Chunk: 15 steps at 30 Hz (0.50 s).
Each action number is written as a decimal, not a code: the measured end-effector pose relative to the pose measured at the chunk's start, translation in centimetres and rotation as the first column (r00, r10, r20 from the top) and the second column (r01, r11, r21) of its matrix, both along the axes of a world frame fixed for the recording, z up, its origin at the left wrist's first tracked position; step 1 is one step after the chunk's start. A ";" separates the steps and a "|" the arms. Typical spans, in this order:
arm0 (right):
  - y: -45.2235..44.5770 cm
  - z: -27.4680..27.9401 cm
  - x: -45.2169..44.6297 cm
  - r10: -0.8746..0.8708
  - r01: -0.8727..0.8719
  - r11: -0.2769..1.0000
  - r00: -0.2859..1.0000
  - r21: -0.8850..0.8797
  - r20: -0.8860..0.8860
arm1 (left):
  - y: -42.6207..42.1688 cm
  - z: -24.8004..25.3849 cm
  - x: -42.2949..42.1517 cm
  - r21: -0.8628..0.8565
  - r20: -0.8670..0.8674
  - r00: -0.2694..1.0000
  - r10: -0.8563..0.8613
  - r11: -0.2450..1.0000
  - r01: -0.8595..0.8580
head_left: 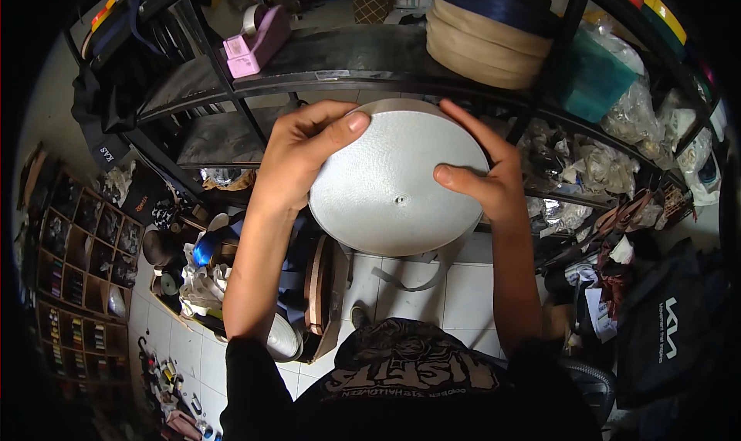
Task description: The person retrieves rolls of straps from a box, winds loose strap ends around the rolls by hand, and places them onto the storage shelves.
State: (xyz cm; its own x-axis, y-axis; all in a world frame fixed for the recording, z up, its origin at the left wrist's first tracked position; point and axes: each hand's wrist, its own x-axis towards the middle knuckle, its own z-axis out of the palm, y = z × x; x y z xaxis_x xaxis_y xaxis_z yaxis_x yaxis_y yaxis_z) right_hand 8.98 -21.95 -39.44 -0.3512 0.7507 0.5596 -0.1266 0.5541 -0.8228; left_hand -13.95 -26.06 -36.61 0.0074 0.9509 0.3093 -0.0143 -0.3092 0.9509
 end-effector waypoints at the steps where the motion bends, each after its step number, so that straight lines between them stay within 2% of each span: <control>1: 0.0 0.0 0.2 0.018 -0.018 1.000 1.000 -0.015 0.014 | 0.0 -0.4 -0.1 -0.007 0.033 0.999 -0.014 1.000 0.014; 4: 0.1 0.3 0.6 0.068 -0.067 0.998 0.995 -0.019 0.075 | 0.2 -0.4 -0.6 -0.028 -0.043 0.997 -0.058 0.998 0.057; 7: -0.1 0.8 0.5 0.143 -0.141 0.990 0.979 -0.029 0.146 | -0.4 0.8 0.9 0.003 -0.330 0.941 -0.080 0.996 0.086; 10: -0.3 0.6 0.2 0.204 -0.207 0.978 0.954 -0.008 0.220 | -0.4 1.7 2.0 -0.030 -0.502 0.857 -0.118 0.992 0.119; 11: -0.1 0.1 0.1 0.208 -0.216 0.976 0.952 0.010 0.226 | -0.2 1.1 2.2 0.095 -0.587 0.808 -0.050 0.987 0.130; 14: 0.3 -0.3 0.1 0.186 -0.214 0.974 0.945 0.080 0.268 | -0.2 1.1 2.9 0.088 -0.727 0.686 0.010 0.993 0.079; 15: 0.4 -0.1 0.1 0.175 -0.213 0.971 0.942 0.107 0.288 | -0.1 1.0 2.9 0.045 -0.688 0.725 -0.038 0.994 0.095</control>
State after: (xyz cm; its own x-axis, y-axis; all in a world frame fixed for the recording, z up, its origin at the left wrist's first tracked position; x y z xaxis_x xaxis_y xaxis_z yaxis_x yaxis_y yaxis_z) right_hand 9.07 -21.57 -39.58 -0.6367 0.5768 0.5118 -0.0226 0.6494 -0.7601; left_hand -11.00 -26.17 -35.60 0.3071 0.9149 0.2620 0.6091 -0.4005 0.6845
